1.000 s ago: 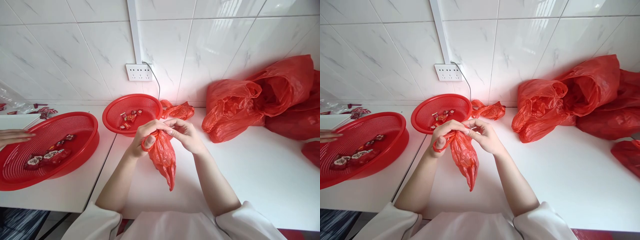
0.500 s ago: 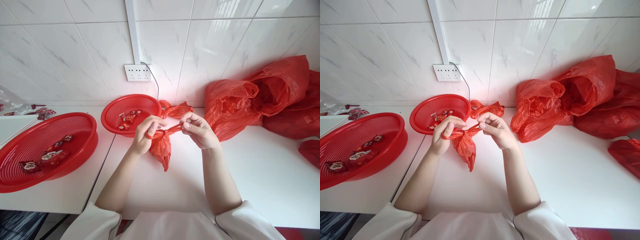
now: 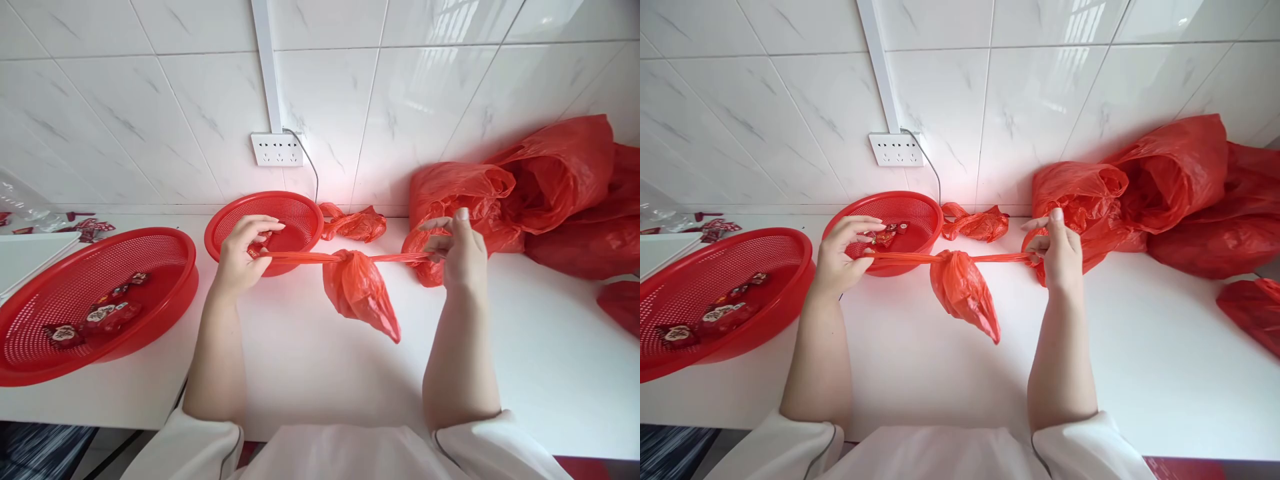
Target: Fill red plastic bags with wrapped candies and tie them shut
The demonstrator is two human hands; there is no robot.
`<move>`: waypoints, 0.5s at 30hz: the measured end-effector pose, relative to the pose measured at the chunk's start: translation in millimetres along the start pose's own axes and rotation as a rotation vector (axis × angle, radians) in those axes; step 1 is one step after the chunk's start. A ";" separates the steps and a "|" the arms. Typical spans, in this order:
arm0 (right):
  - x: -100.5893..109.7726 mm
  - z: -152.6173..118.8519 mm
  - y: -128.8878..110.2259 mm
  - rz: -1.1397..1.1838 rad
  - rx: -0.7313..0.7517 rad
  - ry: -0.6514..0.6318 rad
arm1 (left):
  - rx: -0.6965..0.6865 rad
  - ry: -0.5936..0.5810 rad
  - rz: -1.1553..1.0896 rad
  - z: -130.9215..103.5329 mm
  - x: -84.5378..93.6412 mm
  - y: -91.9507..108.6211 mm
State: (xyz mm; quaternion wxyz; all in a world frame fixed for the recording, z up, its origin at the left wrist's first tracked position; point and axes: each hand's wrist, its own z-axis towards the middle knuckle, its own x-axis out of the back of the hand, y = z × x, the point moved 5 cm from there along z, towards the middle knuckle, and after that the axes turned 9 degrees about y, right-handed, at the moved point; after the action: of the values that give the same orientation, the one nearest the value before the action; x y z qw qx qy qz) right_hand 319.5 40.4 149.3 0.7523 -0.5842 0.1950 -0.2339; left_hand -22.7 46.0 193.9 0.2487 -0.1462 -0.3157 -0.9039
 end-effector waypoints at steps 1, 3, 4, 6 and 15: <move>5.7 2.0 1.6 -0.017 0.005 0.066 | 0.007 -0.018 -0.005 0.2 1.3 -2.4; 12.3 3.9 3.1 -0.040 0.045 0.152 | 0.036 -0.088 -0.014 -0.6 -1.3 -7.0; 13.3 4.2 3.1 -0.050 0.075 0.171 | 0.059 -0.131 -0.021 -1.5 -4.8 -9.2; 13.6 4.8 2.7 -0.096 0.132 0.183 | 0.114 -0.216 -0.042 -4.6 -14.5 -13.2; -9.1 5.3 14.8 -0.631 0.386 -0.088 | 0.371 -0.643 -0.091 -23.8 -42.4 -14.1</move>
State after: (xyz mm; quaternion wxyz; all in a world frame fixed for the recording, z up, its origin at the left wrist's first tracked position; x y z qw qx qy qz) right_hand 316.9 52.9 136.4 0.7471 -0.4726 -0.0746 -0.4615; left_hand 2.4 55.4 150.9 0.1189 -0.3610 -0.5422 -0.7494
